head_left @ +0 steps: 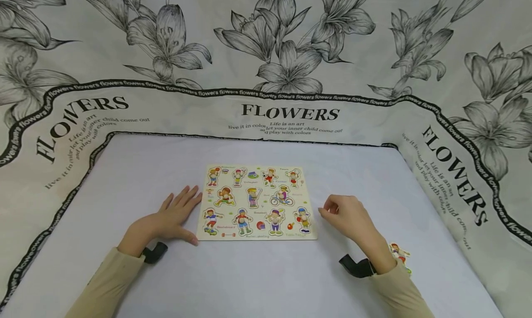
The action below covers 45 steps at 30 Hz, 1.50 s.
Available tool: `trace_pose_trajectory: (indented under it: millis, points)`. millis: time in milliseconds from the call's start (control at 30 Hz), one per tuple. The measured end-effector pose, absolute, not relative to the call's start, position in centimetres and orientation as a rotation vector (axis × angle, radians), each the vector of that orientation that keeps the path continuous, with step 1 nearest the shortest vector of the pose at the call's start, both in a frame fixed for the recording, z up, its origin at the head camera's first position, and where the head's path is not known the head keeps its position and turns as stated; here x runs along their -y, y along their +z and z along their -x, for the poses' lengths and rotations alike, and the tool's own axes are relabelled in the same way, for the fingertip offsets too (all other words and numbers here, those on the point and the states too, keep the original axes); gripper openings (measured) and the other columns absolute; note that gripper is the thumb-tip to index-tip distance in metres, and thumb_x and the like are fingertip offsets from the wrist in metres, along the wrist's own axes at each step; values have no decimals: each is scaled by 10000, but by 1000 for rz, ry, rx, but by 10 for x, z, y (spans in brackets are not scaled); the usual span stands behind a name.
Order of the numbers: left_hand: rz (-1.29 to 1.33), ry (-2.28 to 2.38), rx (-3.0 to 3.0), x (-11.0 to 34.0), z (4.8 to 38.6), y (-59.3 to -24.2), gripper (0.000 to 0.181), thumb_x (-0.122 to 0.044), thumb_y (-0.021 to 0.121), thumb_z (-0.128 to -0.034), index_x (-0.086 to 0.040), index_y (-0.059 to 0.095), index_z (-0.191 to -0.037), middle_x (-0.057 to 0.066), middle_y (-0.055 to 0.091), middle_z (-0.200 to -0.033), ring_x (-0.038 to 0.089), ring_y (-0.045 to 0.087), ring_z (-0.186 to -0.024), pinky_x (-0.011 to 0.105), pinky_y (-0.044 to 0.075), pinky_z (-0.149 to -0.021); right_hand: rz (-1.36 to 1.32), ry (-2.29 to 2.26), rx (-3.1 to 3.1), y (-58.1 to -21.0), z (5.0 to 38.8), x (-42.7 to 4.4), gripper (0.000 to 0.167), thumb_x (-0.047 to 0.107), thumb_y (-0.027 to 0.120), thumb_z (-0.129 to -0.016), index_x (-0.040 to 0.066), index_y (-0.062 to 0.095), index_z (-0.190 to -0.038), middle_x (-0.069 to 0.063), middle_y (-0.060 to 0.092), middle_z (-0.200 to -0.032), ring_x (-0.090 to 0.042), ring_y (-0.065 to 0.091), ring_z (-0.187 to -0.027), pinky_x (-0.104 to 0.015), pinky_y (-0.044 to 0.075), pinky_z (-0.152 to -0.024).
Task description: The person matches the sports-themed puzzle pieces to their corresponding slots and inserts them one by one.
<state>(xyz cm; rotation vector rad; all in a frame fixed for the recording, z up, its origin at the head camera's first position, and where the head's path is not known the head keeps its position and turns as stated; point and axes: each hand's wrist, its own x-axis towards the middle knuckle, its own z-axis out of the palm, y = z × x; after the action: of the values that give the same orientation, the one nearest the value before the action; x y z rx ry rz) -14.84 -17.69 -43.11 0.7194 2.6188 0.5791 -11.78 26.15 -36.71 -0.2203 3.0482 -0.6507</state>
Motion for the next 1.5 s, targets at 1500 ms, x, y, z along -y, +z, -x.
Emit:
trace_pose_trajectory:
  millis: [1500]
  points:
    - [-720,595,-2617,179,150,-436,1288,-616,817,-654,25,162,-1561,233,3,-1637,434,-80,-1489,658,-61,-1149,-341,-596,-2808,-398,49,-421,199,159,712,-840,2,687,-959,-23,616,-801,-175,522,-710,-325,426,-565]
